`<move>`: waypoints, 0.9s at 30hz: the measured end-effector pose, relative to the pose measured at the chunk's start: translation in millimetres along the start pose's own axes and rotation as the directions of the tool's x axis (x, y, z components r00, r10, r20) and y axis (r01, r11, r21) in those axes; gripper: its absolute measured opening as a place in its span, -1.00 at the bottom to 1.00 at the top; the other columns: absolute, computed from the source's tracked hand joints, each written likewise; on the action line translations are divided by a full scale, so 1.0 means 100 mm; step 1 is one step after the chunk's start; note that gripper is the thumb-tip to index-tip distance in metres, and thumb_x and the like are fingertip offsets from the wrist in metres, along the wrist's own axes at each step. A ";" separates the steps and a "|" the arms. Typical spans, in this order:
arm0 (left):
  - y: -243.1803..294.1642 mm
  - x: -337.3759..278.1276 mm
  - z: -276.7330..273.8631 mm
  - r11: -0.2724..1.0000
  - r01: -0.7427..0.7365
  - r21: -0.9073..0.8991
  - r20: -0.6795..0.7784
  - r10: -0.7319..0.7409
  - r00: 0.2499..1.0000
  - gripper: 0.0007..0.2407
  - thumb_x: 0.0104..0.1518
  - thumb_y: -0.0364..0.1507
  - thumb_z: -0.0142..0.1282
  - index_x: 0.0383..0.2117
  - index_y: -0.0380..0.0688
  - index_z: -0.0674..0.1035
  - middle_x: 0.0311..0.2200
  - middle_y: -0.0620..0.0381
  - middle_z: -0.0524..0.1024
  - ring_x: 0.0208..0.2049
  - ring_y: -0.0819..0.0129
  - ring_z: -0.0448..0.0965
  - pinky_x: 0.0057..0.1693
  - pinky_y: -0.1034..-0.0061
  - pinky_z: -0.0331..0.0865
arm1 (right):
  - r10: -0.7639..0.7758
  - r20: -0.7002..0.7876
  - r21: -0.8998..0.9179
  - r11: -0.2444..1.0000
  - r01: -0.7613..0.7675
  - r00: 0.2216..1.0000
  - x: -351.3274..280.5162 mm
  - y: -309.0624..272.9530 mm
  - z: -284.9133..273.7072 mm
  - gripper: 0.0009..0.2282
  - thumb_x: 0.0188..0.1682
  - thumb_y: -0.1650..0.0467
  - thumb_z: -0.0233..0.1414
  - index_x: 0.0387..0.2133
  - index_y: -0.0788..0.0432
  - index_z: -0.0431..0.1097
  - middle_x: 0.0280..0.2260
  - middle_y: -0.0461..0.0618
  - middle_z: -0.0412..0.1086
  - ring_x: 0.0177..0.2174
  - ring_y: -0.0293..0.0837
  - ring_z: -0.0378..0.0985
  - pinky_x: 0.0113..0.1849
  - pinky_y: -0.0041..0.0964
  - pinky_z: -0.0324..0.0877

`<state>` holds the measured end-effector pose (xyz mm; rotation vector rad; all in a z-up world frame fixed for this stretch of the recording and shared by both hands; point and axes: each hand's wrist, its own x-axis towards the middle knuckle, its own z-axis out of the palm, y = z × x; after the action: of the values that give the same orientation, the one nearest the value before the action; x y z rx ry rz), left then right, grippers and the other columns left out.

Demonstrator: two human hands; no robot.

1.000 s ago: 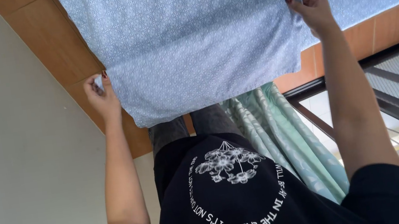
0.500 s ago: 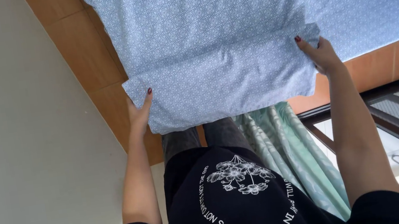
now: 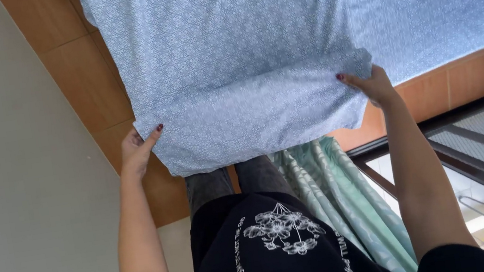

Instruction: Folding a blue patterned bedsheet on a bed.

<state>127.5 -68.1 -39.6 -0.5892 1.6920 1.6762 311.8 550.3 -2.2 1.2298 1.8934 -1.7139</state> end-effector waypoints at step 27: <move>0.39 -0.82 -0.09 0.955 0.049 0.291 0.132 -0.091 0.987 -0.67 0.12 -0.40 0.31 -0.05 -0.33 0.59 -0.09 0.05 0.64 -0.07 0.38 0.62 0.08 0.42 0.47 | 0.112 0.172 0.157 0.978 -0.140 0.979 -0.36 0.22 -0.51 -0.62 -0.09 0.50 0.22 0.00 0.39 0.39 -0.09 0.08 0.53 -0.07 -0.13 0.59 0.00 -0.21 0.48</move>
<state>152.5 -85.6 46.7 -0.3753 1.7451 1.3551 365.6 581.5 21.2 1.2010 1.5706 -1.8746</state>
